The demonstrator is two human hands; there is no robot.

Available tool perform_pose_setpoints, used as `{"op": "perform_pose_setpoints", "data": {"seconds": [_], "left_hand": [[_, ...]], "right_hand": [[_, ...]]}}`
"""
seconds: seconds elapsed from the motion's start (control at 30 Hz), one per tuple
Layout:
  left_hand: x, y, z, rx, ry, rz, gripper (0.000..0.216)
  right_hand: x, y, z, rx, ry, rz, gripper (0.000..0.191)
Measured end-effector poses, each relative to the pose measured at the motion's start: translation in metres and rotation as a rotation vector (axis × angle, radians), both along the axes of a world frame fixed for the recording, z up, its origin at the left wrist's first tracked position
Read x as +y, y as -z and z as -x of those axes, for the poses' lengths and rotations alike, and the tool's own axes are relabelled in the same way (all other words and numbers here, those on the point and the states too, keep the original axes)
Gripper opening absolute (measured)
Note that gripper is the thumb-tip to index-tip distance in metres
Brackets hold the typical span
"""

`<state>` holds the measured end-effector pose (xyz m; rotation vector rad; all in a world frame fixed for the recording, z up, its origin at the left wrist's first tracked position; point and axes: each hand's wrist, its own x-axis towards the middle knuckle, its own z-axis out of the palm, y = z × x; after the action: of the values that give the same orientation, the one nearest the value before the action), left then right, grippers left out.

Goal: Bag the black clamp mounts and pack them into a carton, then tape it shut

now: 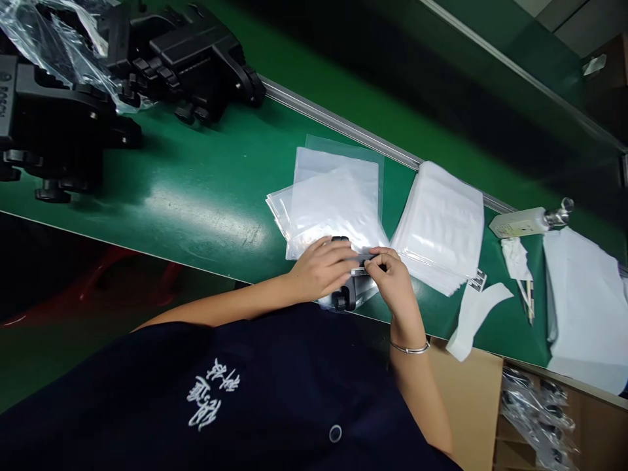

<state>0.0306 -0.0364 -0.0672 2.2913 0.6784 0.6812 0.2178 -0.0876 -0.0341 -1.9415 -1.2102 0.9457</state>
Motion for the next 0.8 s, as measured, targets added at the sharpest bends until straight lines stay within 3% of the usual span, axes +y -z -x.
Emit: {"op": "perform_pose_setpoints", "data": {"seconds": [0.07,0.2,0.27,0.4,0.5,0.6,0.7,0.8], "left_hand": [[0.001,-0.004,0.003,0.028,0.098,-0.020,0.027],[0.009,-0.013,0.002,0.076,0.134,-0.049,0.027],[0.015,-0.020,-0.004,0.123,0.154,-0.091,0.027],[0.018,-0.032,-0.024,0.246,0.241,-0.217,0.027],[0.017,-0.035,-0.030,0.280,0.335,-0.267,0.030],[0.018,-0.033,-0.013,0.291,0.410,-0.261,0.033],[0.020,-0.030,0.017,0.288,0.354,-0.229,0.031],[0.016,-0.027,0.038,0.263,0.106,-0.163,0.036]], "right_hand": [[-0.002,-0.004,-0.002,-0.002,-0.014,0.005,0.021],[-0.016,-0.021,-0.023,-0.043,0.075,-0.098,0.018],[-0.025,-0.025,-0.038,-0.101,0.044,-0.147,0.026],[-0.034,-0.014,-0.051,-0.182,-0.230,-0.057,0.046],[-0.034,-0.001,-0.049,-0.259,-0.258,-0.056,0.047],[-0.033,0.004,-0.048,-0.313,-0.274,-0.065,0.046],[-0.030,0.005,-0.052,-0.349,-0.318,-0.088,0.047],[-0.026,0.005,-0.052,-0.345,-0.466,-0.173,0.052]]}}
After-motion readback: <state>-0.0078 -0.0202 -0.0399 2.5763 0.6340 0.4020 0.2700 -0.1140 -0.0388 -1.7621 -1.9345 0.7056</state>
